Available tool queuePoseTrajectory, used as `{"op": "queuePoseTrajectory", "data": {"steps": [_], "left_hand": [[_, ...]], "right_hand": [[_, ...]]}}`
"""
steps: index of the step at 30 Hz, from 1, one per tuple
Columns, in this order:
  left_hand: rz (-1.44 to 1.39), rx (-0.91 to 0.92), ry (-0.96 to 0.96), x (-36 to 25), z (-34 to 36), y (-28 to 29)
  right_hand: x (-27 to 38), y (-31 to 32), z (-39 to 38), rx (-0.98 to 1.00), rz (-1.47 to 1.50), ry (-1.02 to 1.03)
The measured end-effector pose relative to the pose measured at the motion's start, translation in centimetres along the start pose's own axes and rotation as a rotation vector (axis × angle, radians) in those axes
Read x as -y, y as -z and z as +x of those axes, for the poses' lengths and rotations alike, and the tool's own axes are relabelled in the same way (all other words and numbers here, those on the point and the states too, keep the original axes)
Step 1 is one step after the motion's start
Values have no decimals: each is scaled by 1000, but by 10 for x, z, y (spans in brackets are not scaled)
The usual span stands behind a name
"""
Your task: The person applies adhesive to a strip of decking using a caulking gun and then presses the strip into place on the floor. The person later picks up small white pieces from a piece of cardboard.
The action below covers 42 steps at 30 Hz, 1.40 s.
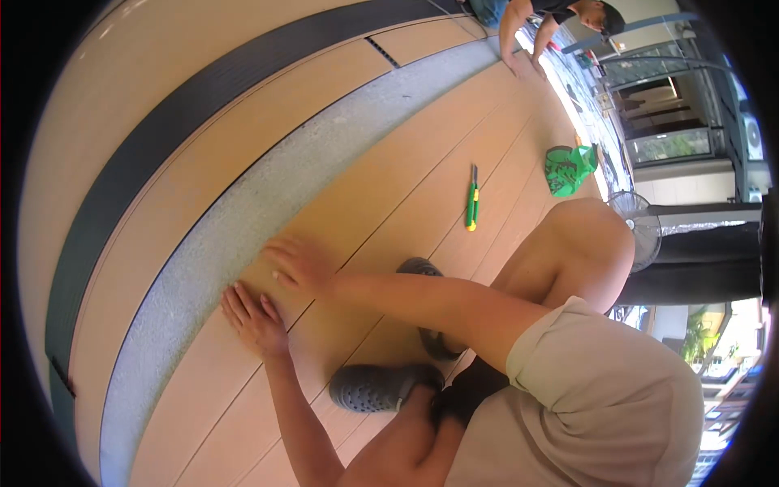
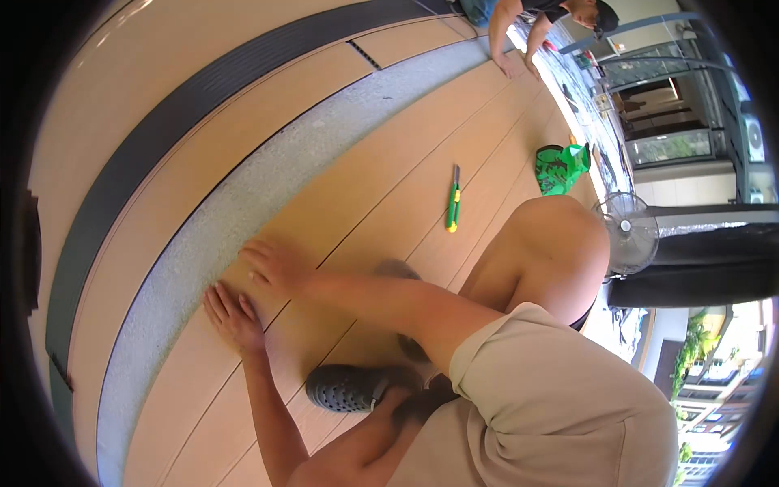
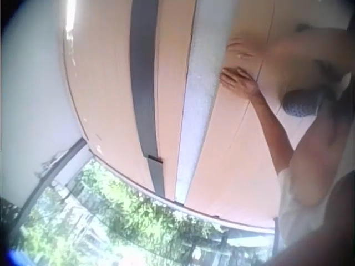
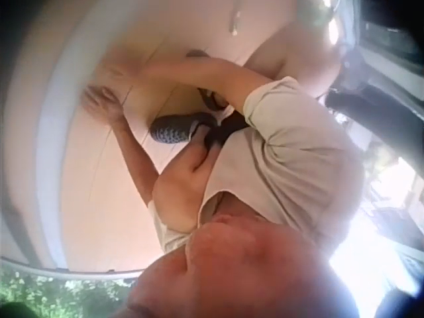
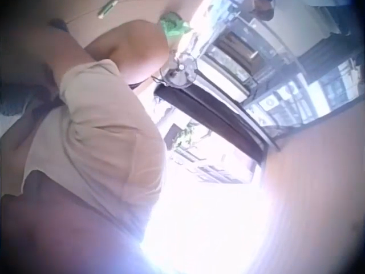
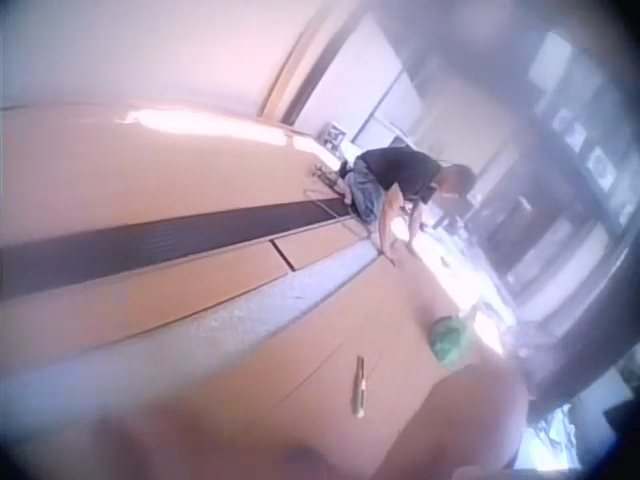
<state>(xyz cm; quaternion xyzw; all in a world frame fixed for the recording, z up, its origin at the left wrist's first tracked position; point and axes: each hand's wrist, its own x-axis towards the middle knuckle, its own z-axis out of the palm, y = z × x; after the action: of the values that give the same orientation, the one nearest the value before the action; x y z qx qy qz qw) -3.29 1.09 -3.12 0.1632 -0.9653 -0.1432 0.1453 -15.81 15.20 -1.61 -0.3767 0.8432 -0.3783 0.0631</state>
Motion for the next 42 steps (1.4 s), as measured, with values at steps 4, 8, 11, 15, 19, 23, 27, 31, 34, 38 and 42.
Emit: {"op": "queuePoseTrajectory", "data": {"steps": [4,8,11,15,19,23,27,31,34,38,42], "left_hand": [[17,-71,20,-12,2,-11],[64,-39,26,-10,-1,-12],[101,-29,38,-1,-2,-4],[96,-19,7,-20,16,-10],[39,8,26,-9,3,-7],[62,47,67,-12,3,-8],[66,30,53,-15,4,-10],[76,5,23,-15,5,-12],[85,-1,15,-16,6,-10],[66,-33,-43,-21,15,-6],[75,12,-66,-21,15,3]], "right_hand": [[-53,86,41,-259,-200,12],[-63,134,105,-456,-274,-4],[-76,137,120,-571,-365,-48],[-152,133,14,-134,-621,-381],[-141,118,12,-218,-529,-264],[-138,123,15,-190,-520,-289],[-140,126,15,-197,-516,-336],[-144,126,12,-189,-475,-364],[-143,123,12,-179,-454,-390],[-143,127,14,-218,-432,-379],[-145,125,18,-333,-466,-293]]}}
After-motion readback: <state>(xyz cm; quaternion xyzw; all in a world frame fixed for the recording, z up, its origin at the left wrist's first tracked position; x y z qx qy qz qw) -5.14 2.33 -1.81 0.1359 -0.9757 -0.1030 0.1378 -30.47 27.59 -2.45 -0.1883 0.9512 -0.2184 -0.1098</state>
